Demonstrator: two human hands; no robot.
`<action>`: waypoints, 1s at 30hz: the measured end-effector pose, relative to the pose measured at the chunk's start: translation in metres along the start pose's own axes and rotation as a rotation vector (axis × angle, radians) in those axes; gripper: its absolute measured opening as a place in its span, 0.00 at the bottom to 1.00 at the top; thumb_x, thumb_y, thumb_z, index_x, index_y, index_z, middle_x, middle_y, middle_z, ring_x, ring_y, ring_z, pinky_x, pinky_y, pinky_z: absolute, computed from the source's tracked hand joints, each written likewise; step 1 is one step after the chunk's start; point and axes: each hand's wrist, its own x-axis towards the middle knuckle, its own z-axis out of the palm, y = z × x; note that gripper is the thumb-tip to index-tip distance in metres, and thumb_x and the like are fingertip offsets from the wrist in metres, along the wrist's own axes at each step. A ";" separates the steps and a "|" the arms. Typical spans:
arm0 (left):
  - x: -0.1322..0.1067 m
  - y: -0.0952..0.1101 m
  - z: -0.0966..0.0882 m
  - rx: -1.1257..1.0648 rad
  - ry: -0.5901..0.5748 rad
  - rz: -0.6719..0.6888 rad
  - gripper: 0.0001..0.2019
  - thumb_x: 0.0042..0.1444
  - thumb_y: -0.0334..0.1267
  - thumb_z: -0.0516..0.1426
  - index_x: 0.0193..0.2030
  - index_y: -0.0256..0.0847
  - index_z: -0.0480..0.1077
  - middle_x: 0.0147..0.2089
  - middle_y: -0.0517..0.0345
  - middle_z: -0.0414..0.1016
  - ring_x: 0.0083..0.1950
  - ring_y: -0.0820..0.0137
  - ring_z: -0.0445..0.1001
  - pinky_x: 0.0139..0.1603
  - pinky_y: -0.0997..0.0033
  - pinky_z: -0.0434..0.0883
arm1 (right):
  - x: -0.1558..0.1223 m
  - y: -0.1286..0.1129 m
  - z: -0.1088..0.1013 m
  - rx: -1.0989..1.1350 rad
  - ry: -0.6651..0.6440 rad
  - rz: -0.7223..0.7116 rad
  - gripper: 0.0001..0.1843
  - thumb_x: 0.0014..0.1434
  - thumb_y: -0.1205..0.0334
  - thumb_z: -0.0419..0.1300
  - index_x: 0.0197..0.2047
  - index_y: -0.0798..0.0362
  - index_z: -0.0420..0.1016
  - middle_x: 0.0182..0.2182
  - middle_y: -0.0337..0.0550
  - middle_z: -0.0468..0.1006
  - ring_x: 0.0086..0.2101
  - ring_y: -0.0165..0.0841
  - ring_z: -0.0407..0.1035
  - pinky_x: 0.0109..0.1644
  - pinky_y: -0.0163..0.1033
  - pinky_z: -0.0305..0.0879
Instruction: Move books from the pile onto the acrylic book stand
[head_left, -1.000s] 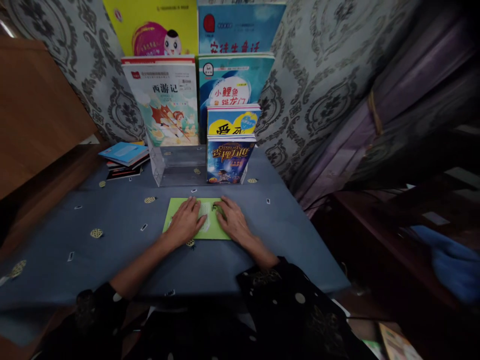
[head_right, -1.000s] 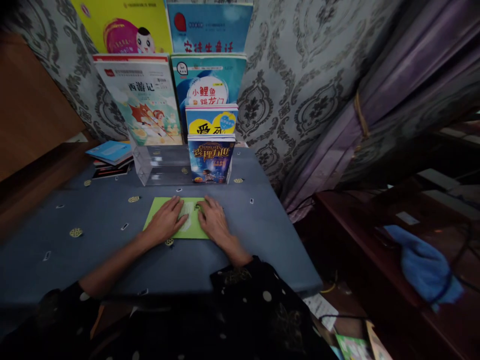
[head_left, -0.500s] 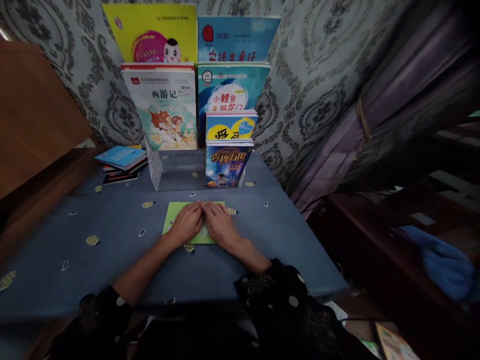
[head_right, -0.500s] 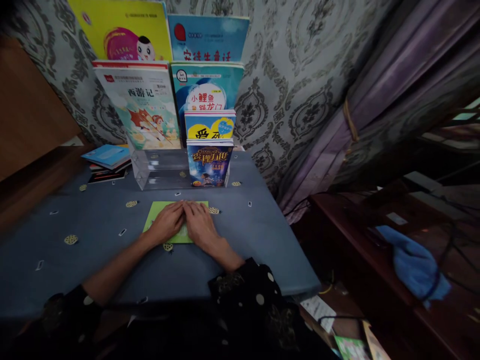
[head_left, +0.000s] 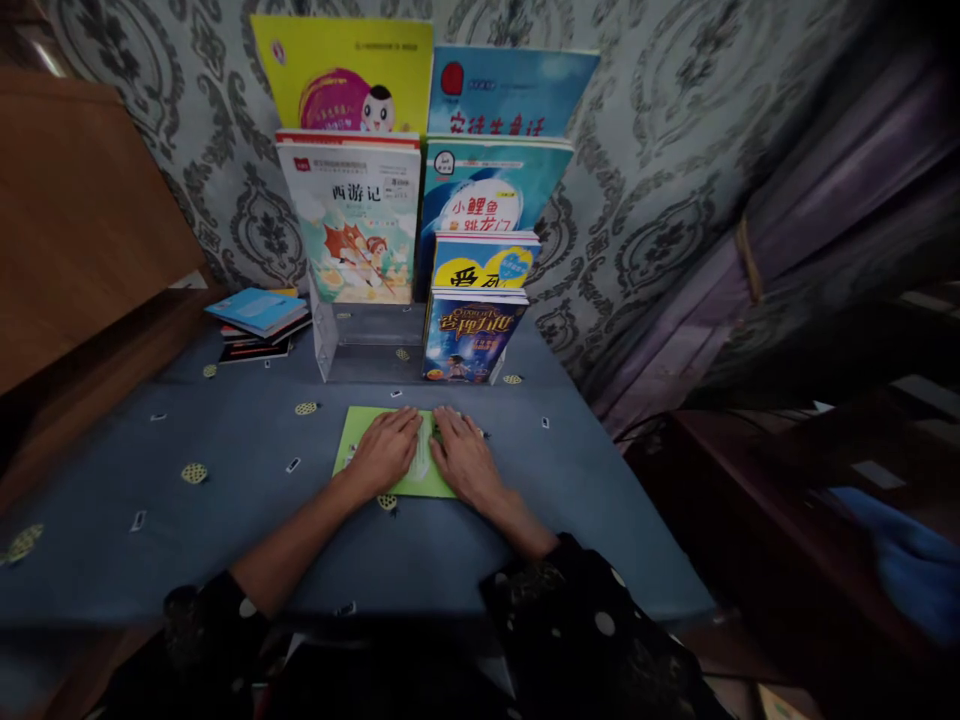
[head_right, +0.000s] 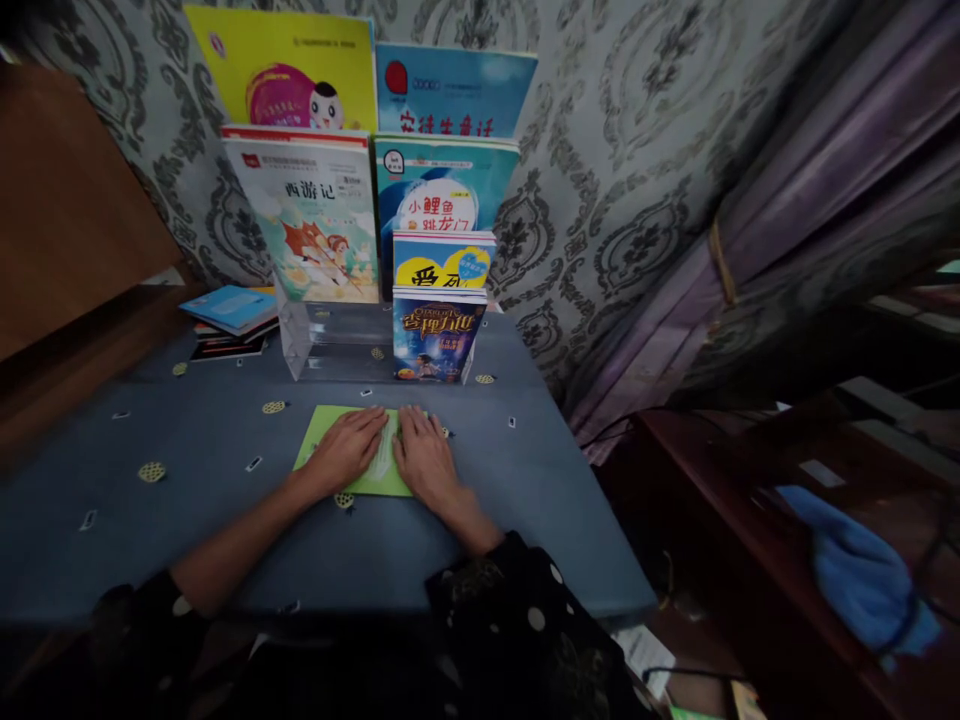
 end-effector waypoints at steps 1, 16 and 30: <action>0.000 0.001 -0.001 0.007 -0.006 -0.009 0.17 0.67 0.32 0.50 0.59 0.35 0.71 0.62 0.43 0.74 0.64 0.59 0.72 0.65 0.55 0.67 | 0.000 0.000 -0.001 0.001 -0.005 0.008 0.26 0.68 0.65 0.49 0.67 0.60 0.62 0.65 0.59 0.67 0.67 0.45 0.58 0.71 0.57 0.53; -0.003 -0.002 -0.014 0.026 -0.110 -0.080 0.19 0.69 0.36 0.47 0.61 0.35 0.69 0.66 0.41 0.71 0.67 0.57 0.69 0.67 0.52 0.63 | 0.010 0.036 -0.008 0.501 0.023 0.104 0.24 0.67 0.61 0.51 0.65 0.53 0.68 0.58 0.53 0.77 0.57 0.41 0.72 0.62 0.51 0.67; 0.033 0.011 0.004 -0.055 -0.200 0.172 0.21 0.71 0.38 0.45 0.66 0.39 0.65 0.68 0.45 0.68 0.68 0.61 0.67 0.68 0.52 0.60 | 0.026 0.067 -0.003 0.939 0.075 0.104 0.28 0.69 0.44 0.51 0.64 0.52 0.69 0.55 0.51 0.79 0.54 0.41 0.75 0.63 0.51 0.67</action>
